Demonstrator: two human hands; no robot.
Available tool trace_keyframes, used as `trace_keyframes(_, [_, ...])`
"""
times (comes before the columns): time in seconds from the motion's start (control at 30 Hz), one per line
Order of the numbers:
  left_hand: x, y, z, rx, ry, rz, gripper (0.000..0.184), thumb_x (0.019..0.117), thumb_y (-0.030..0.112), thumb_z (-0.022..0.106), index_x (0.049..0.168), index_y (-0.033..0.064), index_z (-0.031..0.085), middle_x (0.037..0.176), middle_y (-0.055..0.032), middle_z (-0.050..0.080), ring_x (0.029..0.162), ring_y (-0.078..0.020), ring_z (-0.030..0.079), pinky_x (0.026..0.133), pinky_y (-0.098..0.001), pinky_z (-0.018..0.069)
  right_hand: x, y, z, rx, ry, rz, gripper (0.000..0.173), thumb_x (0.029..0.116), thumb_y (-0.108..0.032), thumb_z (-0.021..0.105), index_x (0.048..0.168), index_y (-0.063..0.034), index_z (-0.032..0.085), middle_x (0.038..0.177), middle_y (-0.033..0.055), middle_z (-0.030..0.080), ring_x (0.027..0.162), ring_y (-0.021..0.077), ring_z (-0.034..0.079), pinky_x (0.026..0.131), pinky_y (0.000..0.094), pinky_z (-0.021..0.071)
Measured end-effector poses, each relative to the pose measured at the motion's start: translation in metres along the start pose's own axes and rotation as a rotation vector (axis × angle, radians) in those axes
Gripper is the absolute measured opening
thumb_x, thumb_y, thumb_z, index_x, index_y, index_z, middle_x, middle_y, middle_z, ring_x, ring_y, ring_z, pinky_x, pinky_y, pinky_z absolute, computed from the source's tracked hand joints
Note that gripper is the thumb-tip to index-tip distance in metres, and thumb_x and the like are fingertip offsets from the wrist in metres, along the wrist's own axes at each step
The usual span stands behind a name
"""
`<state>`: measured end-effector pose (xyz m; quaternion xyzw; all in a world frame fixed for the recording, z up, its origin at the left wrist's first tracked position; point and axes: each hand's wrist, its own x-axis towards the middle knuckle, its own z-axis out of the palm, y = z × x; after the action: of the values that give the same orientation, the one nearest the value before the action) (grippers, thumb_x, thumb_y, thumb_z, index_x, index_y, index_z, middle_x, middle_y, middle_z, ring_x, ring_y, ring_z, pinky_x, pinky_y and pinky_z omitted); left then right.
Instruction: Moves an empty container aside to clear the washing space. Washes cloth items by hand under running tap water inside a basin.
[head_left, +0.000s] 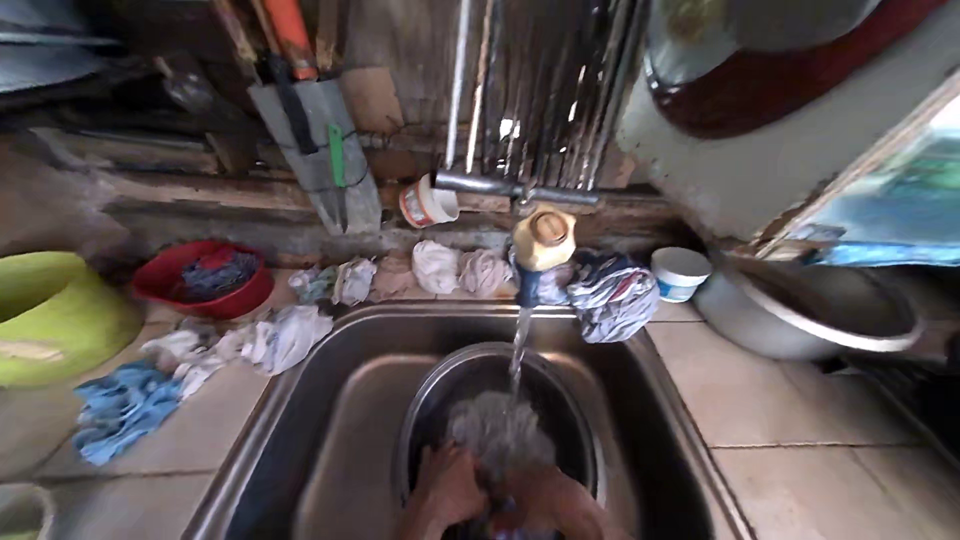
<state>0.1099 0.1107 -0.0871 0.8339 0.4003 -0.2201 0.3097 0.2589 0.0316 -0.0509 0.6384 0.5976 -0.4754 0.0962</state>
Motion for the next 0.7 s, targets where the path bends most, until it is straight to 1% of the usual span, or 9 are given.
trace_keyframes(0.03, [-0.001,-0.001,-0.001,-0.044,-0.002,-0.002,0.045,0.0885,0.055,0.07,0.121,0.0228,0.075,0.126,-0.0081,0.071,0.128,-0.0334,0.059,0.112,-0.069,0.0317,0.003,0.0,-0.01,0.0,0.039,0.046,0.053,0.0959,-0.05,0.066,0.13,-0.0096,0.067,0.132,0.0224,0.065,0.125,0.044,0.059,0.102,0.0703,0.0425])
trace_keyframes(0.1, [0.002,-0.003,-0.003,-0.08,-0.018,0.001,0.047,0.0956,0.057,0.06,0.122,0.0213,0.074,0.12,-0.0096,0.074,0.12,-0.0332,0.064,0.111,-0.0677,0.0342,0.014,0.007,-0.019,-0.014,0.209,0.103,0.06,0.0857,-0.057,0.074,0.131,-0.017,0.067,0.139,0.0166,0.062,0.132,0.0419,0.053,0.102,0.0713,0.0422])
trace_keyframes(0.2, [0.006,-0.002,-0.002,-0.039,-0.081,0.011,0.047,0.1012,0.053,0.053,0.125,0.0174,0.073,0.123,-0.0131,0.072,0.124,-0.0364,0.062,0.112,-0.0686,0.0314,0.026,0.022,-0.022,0.052,0.314,-0.007,0.091,0.0746,-0.052,0.086,0.153,-0.0307,0.047,0.168,0.0116,0.023,0.155,0.0465,0.008,0.11,0.0829,0.0124])
trace_keyframes(0.27, [0.005,0.002,-0.001,0.025,-0.123,0.03,0.048,0.1006,0.054,0.054,0.122,0.0156,0.074,0.124,-0.0142,0.072,0.125,-0.0376,0.061,0.111,-0.0698,0.0316,0.037,0.034,-0.021,0.089,0.259,-0.054,0.097,0.0771,-0.053,0.085,0.159,-0.0385,0.034,0.172,0.0098,0.009,0.155,0.0482,-0.002,0.11,0.0829,0.0114])
trace_keyframes(0.37, [-0.002,0.011,0.002,0.07,-0.177,0.06,0.04,0.0965,0.045,0.064,0.124,0.0174,0.074,0.129,-0.0148,0.069,0.131,-0.0402,0.055,0.111,-0.073,0.0276,0.06,0.055,-0.01,0.212,0.31,-0.1,0.077,0.0905,-0.044,0.075,0.157,-0.0278,0.042,0.167,0.0159,0.025,0.153,0.0466,0.019,0.118,0.0697,0.0225])
trace_keyframes(0.5, [-0.006,0.013,0.005,0.114,-0.18,0.061,0.037,0.0933,0.045,0.066,0.124,0.0252,0.074,0.126,-0.0093,0.071,0.129,-0.0361,0.057,0.111,-0.0723,0.0279,0.053,0.026,0.002,0.145,0.486,0.219,0.057,0.1018,-0.03,0.059,0.156,-0.0227,0.042,0.155,0.0192,0.045,0.143,0.0444,0.04,0.109,0.0642,0.0403])
trace_keyframes(0.57, [-0.003,0.004,0.002,0.011,-0.16,0.074,0.036,0.0911,0.045,0.068,0.12,0.0245,0.076,0.121,-0.0086,0.074,0.124,-0.0342,0.062,0.109,-0.0714,0.0334,0.049,0.02,0.008,0.104,0.421,0.26,0.054,0.1025,-0.026,0.056,0.154,-0.0169,0.045,0.15,0.0221,0.05,0.138,0.0457,0.047,0.106,0.0643,0.044])
trace_keyframes(0.63, [0.003,-0.009,0.001,-0.159,-0.088,0.09,0.036,0.0931,0.046,0.067,0.116,0.0195,0.077,0.115,-0.0094,0.075,0.113,-0.0309,0.068,0.101,-0.0639,0.047,0.043,0.023,0.004,0.074,0.289,0.204,0.045,0.1049,-0.03,0.052,0.147,-0.0136,0.053,0.14,0.0236,0.059,0.129,0.0459,0.056,0.101,0.0665,0.0472])
trace_keyframes(0.7, [0.007,-0.015,0.0,-0.295,0.104,0.052,0.041,0.0987,0.047,0.059,0.12,0.0145,0.074,0.118,-0.0116,0.073,0.111,-0.0298,0.069,0.097,-0.0584,0.0521,0.04,0.03,-0.004,0.049,0.28,0.176,0.043,0.1033,-0.033,0.055,0.142,-0.0157,0.059,0.144,0.0202,0.057,0.134,0.0432,0.052,0.103,0.0661,0.0454])
